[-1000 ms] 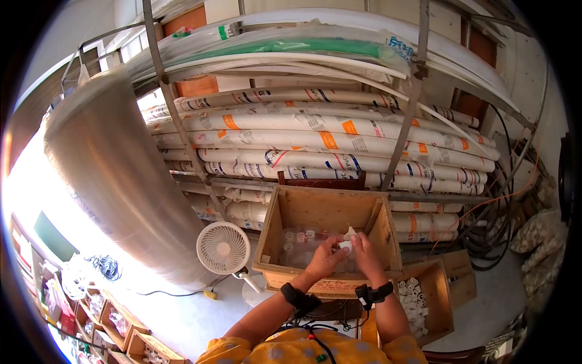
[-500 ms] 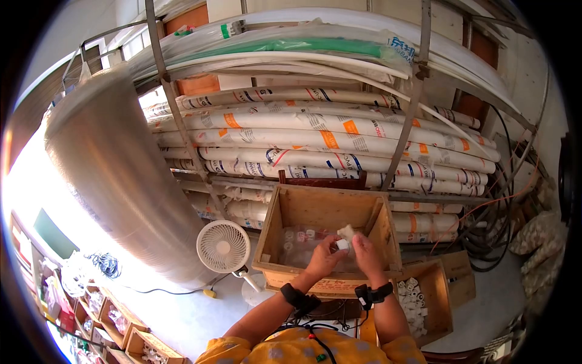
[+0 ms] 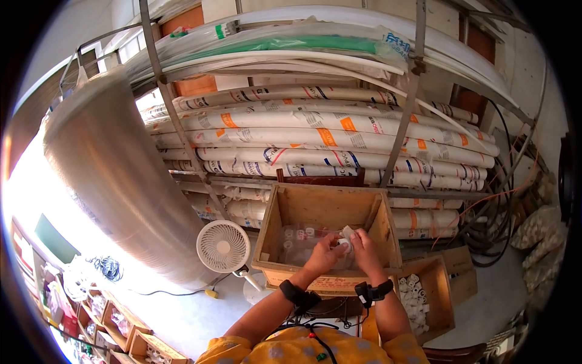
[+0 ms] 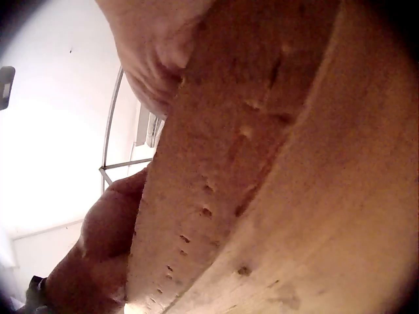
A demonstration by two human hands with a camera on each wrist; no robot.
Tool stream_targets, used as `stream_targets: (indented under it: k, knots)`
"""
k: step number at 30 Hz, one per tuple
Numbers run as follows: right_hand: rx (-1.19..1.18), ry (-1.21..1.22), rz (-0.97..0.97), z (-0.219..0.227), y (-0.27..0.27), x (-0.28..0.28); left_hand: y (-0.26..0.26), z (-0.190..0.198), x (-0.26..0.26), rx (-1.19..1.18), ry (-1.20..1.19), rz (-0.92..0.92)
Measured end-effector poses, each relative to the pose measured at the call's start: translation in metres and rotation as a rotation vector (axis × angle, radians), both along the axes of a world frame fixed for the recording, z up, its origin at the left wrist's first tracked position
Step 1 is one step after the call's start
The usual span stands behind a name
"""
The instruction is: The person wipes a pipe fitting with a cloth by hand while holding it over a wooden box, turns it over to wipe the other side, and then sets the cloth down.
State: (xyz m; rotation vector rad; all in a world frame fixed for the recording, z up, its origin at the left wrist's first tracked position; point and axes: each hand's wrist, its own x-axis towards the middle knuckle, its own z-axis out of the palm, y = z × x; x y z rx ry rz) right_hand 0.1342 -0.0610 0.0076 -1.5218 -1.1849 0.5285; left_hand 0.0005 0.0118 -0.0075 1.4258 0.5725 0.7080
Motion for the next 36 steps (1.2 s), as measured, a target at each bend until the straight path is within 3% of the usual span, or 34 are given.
stream_targets:
  k: [4, 11, 16, 20, 25, 31, 36]
  knots:
    - [0.033, -0.031, -0.037, 0.001, -0.001, 0.0, 0.001, 0.004, 0.0, -0.113, 0.039, -0.066]
    - [0.119, 0.051, -0.151, -0.017, 0.006, 0.008, 0.005, -0.007, -0.001, 0.034, 0.001, -0.024]
    - [0.081, 0.043, 0.021, 0.0, 0.001, 0.001, 0.004, -0.016, 0.002, 0.109, -0.018, 0.106]
    - [-0.032, -0.007, 0.078, -0.006, 0.004, -0.002, 0.004, -0.016, 0.001, 0.135, -0.02, 0.09]
    - [0.053, 0.02, 0.047, -0.005, 0.002, 0.0, 0.005, -0.015, 0.002, 0.128, -0.056, 0.0]
    - [0.085, -0.065, -0.045, -0.003, 0.0, -0.001, 0.001, 0.007, -0.003, -0.087, 0.035, -0.05]
    - [0.079, -0.079, -0.068, 0.001, -0.001, -0.002, 0.001, 0.007, -0.002, -0.109, 0.031, -0.087]
